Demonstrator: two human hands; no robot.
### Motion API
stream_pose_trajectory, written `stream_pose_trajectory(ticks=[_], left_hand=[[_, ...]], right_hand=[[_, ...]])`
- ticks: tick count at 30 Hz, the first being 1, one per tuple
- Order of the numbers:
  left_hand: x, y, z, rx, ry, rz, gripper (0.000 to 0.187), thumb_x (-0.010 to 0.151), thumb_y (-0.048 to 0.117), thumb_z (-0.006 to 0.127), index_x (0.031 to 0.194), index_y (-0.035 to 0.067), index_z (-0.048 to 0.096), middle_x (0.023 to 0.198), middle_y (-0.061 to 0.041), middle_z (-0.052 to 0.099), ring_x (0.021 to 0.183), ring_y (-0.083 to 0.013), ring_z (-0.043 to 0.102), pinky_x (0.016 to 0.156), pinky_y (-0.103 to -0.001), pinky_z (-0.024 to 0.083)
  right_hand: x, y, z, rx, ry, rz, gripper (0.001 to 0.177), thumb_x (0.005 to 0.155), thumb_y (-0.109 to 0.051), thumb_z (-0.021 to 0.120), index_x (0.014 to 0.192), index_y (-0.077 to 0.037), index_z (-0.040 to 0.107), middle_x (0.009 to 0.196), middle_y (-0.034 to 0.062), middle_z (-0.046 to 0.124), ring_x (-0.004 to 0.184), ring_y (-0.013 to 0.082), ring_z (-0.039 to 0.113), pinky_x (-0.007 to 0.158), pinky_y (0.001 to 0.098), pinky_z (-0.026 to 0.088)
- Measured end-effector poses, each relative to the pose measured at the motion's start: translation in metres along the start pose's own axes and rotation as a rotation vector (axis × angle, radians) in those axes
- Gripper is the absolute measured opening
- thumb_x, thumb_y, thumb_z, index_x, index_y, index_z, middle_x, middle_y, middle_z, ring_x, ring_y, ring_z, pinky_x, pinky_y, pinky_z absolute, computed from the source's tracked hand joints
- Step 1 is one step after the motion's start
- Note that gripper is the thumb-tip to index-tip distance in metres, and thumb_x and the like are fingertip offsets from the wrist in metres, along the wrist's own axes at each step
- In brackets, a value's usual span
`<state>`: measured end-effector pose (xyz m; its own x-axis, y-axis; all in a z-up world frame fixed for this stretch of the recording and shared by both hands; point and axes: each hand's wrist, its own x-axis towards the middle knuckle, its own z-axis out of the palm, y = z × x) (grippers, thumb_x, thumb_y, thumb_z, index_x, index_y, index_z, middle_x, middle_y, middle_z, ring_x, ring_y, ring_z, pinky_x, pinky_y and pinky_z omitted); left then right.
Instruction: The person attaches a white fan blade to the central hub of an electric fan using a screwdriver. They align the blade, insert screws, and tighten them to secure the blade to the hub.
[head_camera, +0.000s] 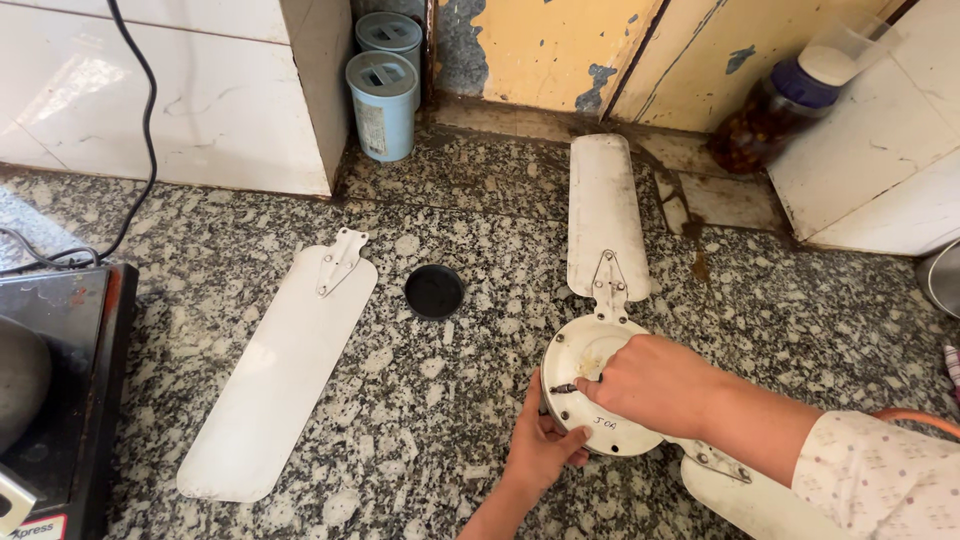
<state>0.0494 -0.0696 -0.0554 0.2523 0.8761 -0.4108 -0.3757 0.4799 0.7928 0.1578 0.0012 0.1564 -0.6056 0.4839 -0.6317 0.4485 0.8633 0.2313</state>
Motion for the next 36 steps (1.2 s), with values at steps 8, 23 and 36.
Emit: stream_pose_trajectory(ticks=[8,23,36], left_hand=[[-0.006,0.015,0.000,0.084,-0.013,-0.036,0.107,0.090,-0.001,0.070,0.165,0.021,-0.002,0.095,-0.014,0.073,0.068,-0.0172,0.070,0.059,-0.031,0.061],[-0.006,0.011,0.000,0.090,-0.047,0.044,0.109,0.090,0.002,0.071,0.165,0.025,-0.004,0.102,-0.015,0.072,0.071,-0.0159,0.071,0.060,-0.031,0.061],[-0.013,0.022,0.008,0.151,0.002,-0.010,0.108,0.089,-0.001,0.069,0.164,0.020,-0.006,0.109,-0.015,0.070,0.067,-0.0138,0.065,0.057,-0.029,0.056]], right_hand=[[0.010,-0.014,-0.006,-0.029,0.057,0.097,0.028,0.095,-0.025,0.059,0.105,-0.002,0.073,0.084,0.0125,0.073,0.079,0.0289,0.074,0.070,0.0421,0.058],[0.028,0.000,0.008,0.691,-0.397,0.503,0.035,0.106,-0.035,0.043,0.122,-0.016,0.067,0.092,0.0099,0.075,0.076,0.0254,0.069,0.069,0.0434,0.056],[0.018,-0.010,0.010,0.353,-0.236,0.348,0.029,0.102,-0.034,0.057,0.107,-0.011,0.074,0.098,0.0104,0.072,0.097,0.0321,0.071,0.084,0.0468,0.056]])
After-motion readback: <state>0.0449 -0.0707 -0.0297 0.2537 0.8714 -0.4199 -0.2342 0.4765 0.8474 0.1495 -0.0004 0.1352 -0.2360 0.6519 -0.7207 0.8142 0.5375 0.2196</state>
